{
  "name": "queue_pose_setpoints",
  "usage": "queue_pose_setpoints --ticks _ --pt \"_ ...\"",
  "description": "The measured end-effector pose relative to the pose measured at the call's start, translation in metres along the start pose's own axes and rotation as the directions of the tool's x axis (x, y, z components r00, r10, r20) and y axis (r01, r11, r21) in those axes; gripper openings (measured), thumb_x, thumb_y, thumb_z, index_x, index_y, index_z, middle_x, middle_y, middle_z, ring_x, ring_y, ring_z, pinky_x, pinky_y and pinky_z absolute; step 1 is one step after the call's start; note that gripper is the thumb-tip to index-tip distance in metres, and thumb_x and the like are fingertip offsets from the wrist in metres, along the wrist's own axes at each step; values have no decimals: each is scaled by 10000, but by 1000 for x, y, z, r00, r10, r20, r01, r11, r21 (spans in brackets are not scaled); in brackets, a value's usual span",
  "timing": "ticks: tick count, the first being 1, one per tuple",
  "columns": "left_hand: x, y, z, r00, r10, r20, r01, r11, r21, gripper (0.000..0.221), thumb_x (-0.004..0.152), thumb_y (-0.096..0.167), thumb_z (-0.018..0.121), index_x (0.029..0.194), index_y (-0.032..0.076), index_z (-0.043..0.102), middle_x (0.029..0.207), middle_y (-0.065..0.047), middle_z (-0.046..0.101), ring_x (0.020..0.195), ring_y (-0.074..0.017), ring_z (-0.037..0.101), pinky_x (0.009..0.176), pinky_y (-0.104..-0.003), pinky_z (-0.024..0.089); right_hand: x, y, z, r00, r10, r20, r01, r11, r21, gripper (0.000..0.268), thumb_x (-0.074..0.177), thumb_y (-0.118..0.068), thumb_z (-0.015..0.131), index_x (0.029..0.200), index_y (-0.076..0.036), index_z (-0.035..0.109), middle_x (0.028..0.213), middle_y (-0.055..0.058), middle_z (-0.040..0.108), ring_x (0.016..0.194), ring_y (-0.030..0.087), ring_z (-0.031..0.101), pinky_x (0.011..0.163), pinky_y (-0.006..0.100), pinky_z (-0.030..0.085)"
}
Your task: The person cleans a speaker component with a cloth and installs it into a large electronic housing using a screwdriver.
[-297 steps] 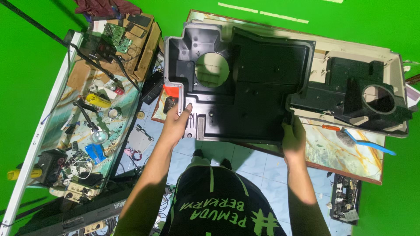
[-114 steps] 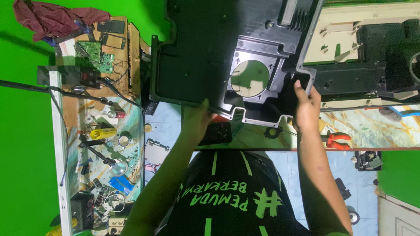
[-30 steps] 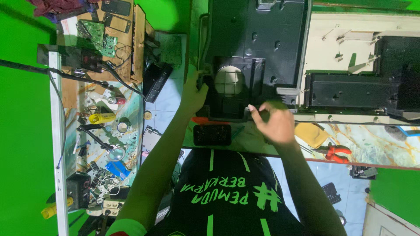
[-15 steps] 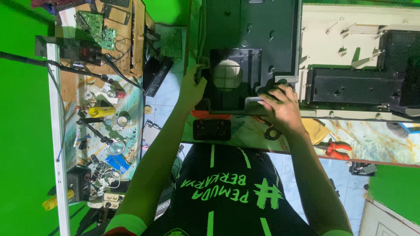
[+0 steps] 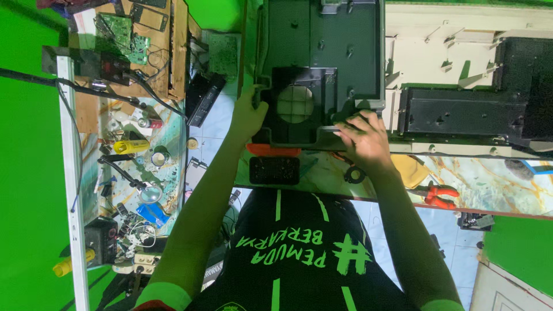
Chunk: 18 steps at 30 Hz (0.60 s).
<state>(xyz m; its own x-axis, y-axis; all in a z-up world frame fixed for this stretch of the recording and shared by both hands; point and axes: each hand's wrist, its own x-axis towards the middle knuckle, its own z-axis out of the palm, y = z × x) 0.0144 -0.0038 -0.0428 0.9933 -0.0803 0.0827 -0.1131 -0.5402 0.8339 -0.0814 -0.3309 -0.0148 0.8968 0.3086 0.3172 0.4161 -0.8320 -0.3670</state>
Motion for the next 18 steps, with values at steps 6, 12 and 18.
queue_pose_setpoints --ticks 6,12,18 --pt "-3 12 0 982 -177 63 176 984 11 466 879 148 652 1327 40 589 876 -165 655 778 -274 655 698 -393 518 -12 3 10 999 0 -35 1 1000 27 267 895 -159 792 1162 -155 805 1136 77 718 1227 330 570 975 457 487" --pt "-6 6 7 995 -96 -4 96 995 4 406 910 131 653 1297 22 598 863 -178 664 759 -314 668 682 -410 526 -18 4 14 995 -66 -78 66 998 -6 326 844 -102 799 1168 -140 794 1149 69 705 1200 325 587 977 453 507" --pt "-8 5 10 996 34 -85 -28 997 66 367 958 134 650 1289 -16 598 982 -247 711 914 -397 715 780 -443 559 -17 7 18 995 -68 -70 67 998 -13 336 808 -127 815 1143 -138 802 1130 76 706 1191 332 594 930 464 499"
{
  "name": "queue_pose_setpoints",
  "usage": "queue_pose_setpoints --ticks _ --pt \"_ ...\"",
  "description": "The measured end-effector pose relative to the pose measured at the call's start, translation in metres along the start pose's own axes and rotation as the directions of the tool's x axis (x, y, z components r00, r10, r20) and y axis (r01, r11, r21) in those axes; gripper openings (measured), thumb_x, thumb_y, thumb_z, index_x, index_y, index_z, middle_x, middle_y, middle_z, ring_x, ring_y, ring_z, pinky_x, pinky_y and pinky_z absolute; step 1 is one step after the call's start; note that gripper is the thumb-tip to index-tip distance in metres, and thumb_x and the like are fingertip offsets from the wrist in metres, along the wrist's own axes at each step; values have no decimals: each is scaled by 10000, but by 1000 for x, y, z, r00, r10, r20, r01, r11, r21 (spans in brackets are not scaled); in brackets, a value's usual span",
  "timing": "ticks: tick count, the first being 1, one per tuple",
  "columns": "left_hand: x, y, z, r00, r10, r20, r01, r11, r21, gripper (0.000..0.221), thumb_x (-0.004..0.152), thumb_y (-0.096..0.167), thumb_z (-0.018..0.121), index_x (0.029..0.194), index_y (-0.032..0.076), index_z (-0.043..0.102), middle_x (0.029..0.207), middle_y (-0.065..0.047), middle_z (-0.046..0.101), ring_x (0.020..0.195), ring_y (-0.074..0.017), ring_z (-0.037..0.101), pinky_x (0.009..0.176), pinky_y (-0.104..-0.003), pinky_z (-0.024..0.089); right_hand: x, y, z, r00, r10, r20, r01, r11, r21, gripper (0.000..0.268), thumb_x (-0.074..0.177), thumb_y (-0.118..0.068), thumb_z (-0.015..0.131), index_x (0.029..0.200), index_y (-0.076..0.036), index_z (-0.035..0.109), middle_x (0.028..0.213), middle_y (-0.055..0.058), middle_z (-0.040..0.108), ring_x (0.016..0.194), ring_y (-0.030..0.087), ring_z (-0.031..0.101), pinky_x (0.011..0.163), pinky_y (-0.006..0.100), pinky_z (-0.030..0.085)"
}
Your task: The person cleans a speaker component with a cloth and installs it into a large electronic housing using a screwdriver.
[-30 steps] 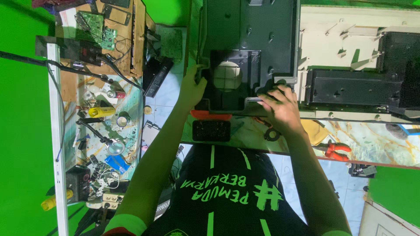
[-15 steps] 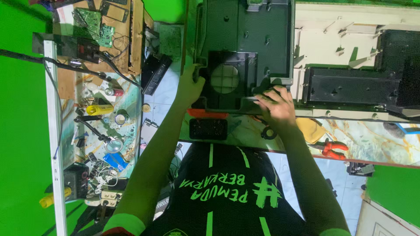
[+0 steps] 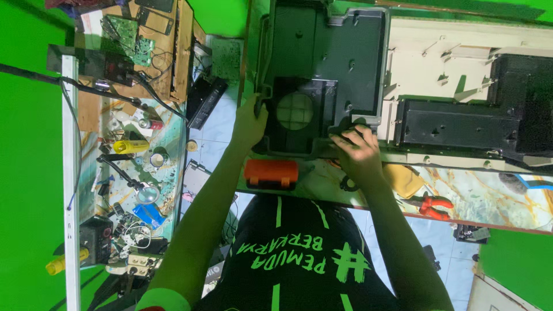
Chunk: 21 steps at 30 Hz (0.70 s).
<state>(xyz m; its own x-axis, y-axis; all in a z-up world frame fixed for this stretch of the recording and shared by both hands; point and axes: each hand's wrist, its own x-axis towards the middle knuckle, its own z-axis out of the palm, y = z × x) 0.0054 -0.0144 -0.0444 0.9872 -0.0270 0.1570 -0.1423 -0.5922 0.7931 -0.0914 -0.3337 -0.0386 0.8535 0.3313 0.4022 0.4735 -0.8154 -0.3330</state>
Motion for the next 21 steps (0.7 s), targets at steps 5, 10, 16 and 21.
queue_pose_setpoints --ticks 5,10,16,21 --pt "-1 10 -1 990 -135 47 133 990 44 324 969 134 632 1260 -8 621 932 -274 708 902 -425 708 791 -470 547 1 3 3 1000 -8 -26 8 1000 28 295 833 -143 820 1127 -145 795 1123 79 704 1189 335 591 933 462 496" --pt "-3 14 -3 999 -48 -2 48 999 -4 291 972 121 624 1235 -1 634 1001 -271 722 937 -425 718 793 -473 569 1 0 -3 1000 7 18 -8 998 55 345 818 -120 812 1162 -123 792 1143 75 698 1200 346 583 944 455 493" --pt "-3 17 -5 1000 3 -16 -3 1000 -28 319 966 130 626 1246 -21 629 1017 -280 726 953 -426 723 795 -469 572 4 -6 -5 1000 31 1 -31 999 42 336 814 -104 816 1148 -122 792 1139 65 693 1204 335 583 943 448 481" --pt "-1 24 -7 996 -86 -19 86 996 17 358 946 162 640 1251 -26 635 936 -278 720 856 -417 734 734 -469 573 2 -5 1 998 30 -51 -29 999 26 330 840 -156 820 1168 -138 791 1136 85 675 1201 331 562 969 459 484"
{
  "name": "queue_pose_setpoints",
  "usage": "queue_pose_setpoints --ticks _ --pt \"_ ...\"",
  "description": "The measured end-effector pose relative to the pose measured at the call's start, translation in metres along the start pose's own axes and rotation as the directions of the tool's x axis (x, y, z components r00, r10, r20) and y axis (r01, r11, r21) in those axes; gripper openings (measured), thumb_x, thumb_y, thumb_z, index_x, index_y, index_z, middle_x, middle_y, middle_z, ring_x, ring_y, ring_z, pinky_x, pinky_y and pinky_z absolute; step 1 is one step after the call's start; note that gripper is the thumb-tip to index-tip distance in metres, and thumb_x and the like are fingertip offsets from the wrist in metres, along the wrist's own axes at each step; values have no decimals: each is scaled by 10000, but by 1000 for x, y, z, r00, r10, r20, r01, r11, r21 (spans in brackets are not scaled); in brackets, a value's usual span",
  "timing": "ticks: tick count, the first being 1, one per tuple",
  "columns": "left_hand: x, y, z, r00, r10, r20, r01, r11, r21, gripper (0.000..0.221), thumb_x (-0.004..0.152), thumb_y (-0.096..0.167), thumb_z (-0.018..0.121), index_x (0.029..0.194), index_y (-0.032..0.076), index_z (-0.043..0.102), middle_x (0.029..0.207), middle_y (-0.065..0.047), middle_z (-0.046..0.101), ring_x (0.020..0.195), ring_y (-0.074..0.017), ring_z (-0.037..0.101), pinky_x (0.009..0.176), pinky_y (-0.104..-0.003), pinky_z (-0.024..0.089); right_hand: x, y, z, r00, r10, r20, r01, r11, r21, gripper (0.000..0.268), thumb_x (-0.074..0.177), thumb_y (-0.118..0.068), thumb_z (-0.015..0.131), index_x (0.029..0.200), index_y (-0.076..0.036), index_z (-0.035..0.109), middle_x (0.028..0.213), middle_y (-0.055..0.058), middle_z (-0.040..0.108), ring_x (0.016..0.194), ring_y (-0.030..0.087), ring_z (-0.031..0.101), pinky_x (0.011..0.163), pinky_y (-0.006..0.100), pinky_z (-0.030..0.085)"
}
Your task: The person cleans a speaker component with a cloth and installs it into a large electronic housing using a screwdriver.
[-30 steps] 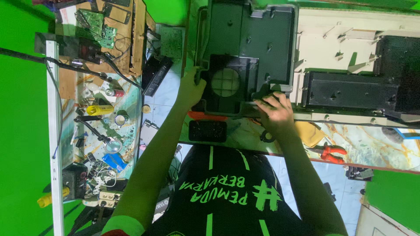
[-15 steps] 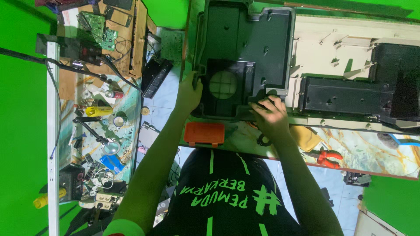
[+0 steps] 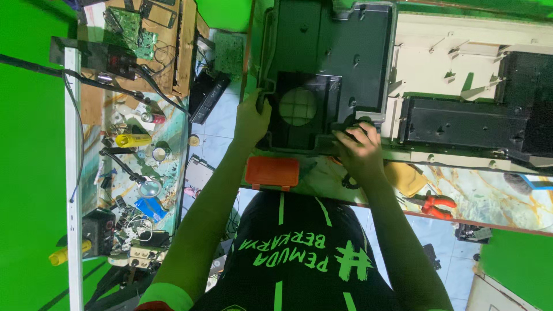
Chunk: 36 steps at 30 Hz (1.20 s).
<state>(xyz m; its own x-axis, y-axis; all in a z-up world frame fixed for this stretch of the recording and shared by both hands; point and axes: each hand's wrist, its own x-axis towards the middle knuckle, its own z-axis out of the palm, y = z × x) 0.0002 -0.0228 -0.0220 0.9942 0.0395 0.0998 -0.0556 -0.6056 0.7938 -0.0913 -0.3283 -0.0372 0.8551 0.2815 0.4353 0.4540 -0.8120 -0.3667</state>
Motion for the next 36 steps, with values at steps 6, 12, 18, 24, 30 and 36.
queue_pose_setpoints --ticks 6,12,18,24,30,36 --pt "-6 5 -3 999 -14 -42 17 998 58 278 962 228 661 1121 1 681 849 -266 712 806 -449 704 687 -499 549 -10 3 17 869 421 -259 -404 907 119 383 1010 -151 715 1370 -58 621 1445 248 524 1369 378 501 1110 408 489" --pt "-5 -4 -1 999 -40 12 39 993 114 253 966 248 662 973 -5 646 790 -272 675 762 -484 660 626 -540 495 -8 49 33 554 833 5 -651 429 626 559 1049 -308 710 1443 19 485 1456 207 501 1381 345 443 1140 456 329" --pt "-7 -4 -2 996 90 -29 -89 996 24 192 979 181 639 989 -11 632 793 -251 676 737 -461 664 593 -504 494 -24 55 43 594 804 24 -515 357 779 325 1080 -272 647 1278 -14 656 1129 84 659 1087 194 579 1020 345 440" --pt "-13 27 -19 999 25 -47 -27 999 -26 179 990 184 651 1015 7 666 701 -203 666 596 -353 686 531 -423 497 -13 68 11 707 707 -30 -459 491 740 259 1126 -271 556 1211 -36 623 1103 32 667 1060 126 595 985 282 460" --pt "-21 67 -33 989 114 -98 -120 991 -59 224 978 164 674 1145 15 689 757 -166 708 604 -298 689 543 -399 515 5 50 -24 621 784 -21 -639 522 565 427 1130 -410 499 995 -79 733 790 -67 568 777 46 477 710 256 405" --pt "-29 65 -35 1000 -8 -5 6 957 -292 397 942 170 684 1305 27 608 1097 -140 716 982 -214 710 848 -336 560 9 33 -35 565 825 -22 -547 394 739 482 1156 -425 512 869 -45 592 768 -76 473 733 43 372 646 256 328"
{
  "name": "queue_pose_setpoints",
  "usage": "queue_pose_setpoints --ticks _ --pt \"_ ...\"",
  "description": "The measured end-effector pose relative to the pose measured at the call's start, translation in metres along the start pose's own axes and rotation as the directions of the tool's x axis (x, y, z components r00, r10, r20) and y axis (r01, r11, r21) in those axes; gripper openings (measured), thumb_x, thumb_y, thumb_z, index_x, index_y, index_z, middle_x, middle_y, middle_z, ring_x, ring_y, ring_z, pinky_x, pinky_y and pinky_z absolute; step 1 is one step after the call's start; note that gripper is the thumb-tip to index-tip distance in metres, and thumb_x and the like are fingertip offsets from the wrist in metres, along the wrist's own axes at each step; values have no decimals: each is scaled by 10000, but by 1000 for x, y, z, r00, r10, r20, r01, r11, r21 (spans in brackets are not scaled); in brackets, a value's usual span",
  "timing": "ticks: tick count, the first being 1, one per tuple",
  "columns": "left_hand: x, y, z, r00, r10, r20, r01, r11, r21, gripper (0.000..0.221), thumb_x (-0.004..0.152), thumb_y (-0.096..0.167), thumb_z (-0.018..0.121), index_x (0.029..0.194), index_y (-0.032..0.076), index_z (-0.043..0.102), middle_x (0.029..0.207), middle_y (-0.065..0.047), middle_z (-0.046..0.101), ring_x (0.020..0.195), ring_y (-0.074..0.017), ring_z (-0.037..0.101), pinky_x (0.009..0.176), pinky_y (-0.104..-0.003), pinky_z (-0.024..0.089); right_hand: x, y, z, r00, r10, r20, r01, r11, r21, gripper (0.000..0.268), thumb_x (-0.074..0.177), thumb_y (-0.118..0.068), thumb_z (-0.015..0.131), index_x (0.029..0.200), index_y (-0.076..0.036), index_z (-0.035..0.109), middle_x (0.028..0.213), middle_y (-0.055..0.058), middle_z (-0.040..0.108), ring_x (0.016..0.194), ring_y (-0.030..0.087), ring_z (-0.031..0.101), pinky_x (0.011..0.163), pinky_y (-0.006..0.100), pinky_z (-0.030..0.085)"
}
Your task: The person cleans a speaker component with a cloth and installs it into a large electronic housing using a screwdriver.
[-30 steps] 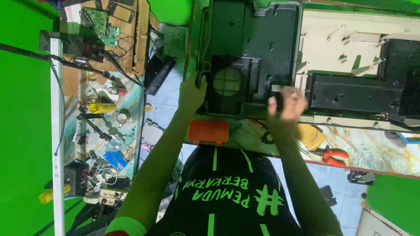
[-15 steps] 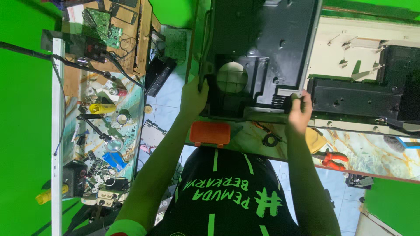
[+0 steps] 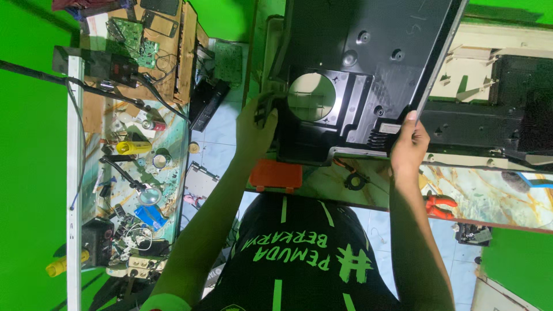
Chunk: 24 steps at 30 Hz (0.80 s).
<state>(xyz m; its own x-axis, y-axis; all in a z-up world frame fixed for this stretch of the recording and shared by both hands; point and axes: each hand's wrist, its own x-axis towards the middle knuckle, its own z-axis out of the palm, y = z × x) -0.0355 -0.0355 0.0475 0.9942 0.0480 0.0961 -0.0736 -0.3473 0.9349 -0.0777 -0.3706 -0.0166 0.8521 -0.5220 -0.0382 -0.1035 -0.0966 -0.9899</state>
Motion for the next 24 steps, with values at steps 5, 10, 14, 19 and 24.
queue_pose_setpoints --ticks 5,10,14,19,24 --pt "1 -16 -3 866 -365 342 491 753 -439 541 962 258 675 1427 14 546 1270 -125 663 1170 -217 629 1020 -343 506 -6 -4 -1 1000 -19 4 19 1000 13 460 1141 -429 502 927 -52 654 797 -83 542 751 31 421 670 243 373" --pt "-1 -12 -16 829 -254 498 521 673 -524 602 958 277 621 1471 -1 470 1293 -128 655 1192 -239 632 1032 -382 528 -8 -14 -2 999 50 17 -51 997 55 466 1143 -441 535 958 -33 667 808 -68 529 758 44 417 672 249 367" --pt "-6 -3 -20 839 -279 467 517 678 -523 626 958 306 602 1477 -11 455 1283 -168 656 1165 -258 656 1010 -394 551 -13 -24 -2 992 127 28 -126 992 -19 461 1115 -462 527 1004 -51 705 808 -58 572 738 42 445 652 240 383" --pt "-10 -5 -21 898 -189 396 395 743 -541 676 938 228 631 1537 26 392 1356 -147 607 1235 -230 610 1074 -369 501 -19 -34 -3 985 120 123 -137 981 137 443 1103 -445 521 1090 -35 689 907 -25 683 796 60 582 723 235 485" --pt "-14 -24 -19 911 -139 388 353 748 -561 724 883 113 652 1554 5 402 1324 -162 617 1205 -265 614 1066 -392 509 -20 -34 -8 991 80 104 -89 992 87 400 1157 -376 563 1186 -4 707 947 -7 625 853 75 513 772 261 434"
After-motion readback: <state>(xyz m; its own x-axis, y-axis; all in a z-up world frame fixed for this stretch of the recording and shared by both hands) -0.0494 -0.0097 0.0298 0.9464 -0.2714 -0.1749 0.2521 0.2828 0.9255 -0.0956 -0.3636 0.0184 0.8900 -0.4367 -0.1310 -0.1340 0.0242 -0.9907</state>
